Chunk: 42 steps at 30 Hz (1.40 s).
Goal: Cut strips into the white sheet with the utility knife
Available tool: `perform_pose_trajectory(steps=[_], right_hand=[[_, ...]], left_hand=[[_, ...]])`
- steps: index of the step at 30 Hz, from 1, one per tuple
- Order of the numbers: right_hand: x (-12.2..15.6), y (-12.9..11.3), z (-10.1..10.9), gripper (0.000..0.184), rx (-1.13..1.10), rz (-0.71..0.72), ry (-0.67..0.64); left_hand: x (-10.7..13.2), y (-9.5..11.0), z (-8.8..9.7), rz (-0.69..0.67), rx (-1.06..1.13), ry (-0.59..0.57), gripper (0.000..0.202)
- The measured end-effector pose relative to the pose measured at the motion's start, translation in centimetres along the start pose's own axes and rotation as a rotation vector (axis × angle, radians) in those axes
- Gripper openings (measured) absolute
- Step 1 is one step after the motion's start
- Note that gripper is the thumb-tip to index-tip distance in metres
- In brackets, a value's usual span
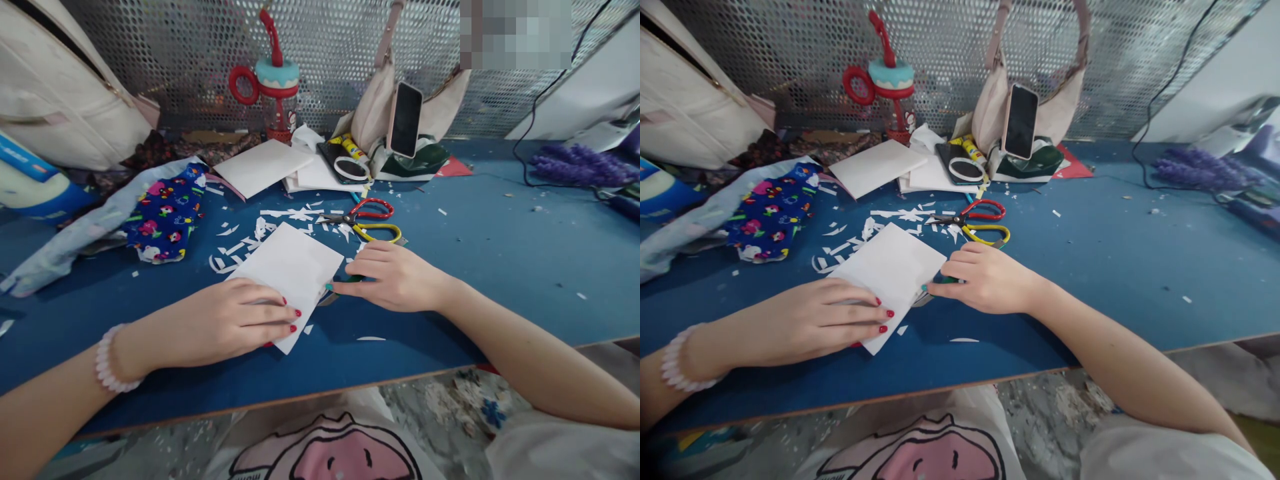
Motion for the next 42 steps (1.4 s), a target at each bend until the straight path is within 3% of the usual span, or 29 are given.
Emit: perform_pose_trajectory(steps=[24,42], right_hand=[[0.05,0.00,0.03,0.034,0.004,0.004,-0.006],[-0.03,-0.03,-0.01,0.033,-0.007,-0.001,-0.008]], left_hand=[[0.13,-0.06,-0.08,0.015,0.018,0.012,0.027],[-0.09,0.04,0.11,0.000,-0.017,0.017,0.037]])
Point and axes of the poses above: each hand's wrist, its own x-axis away from the middle knuckle, its own z-axis out of the back of the hand, y = z × x, the point moved 5 cm from there along -x, towards the middle knuckle, and after that the axes turned 9 degrees about -z, right-handed, at the moved point
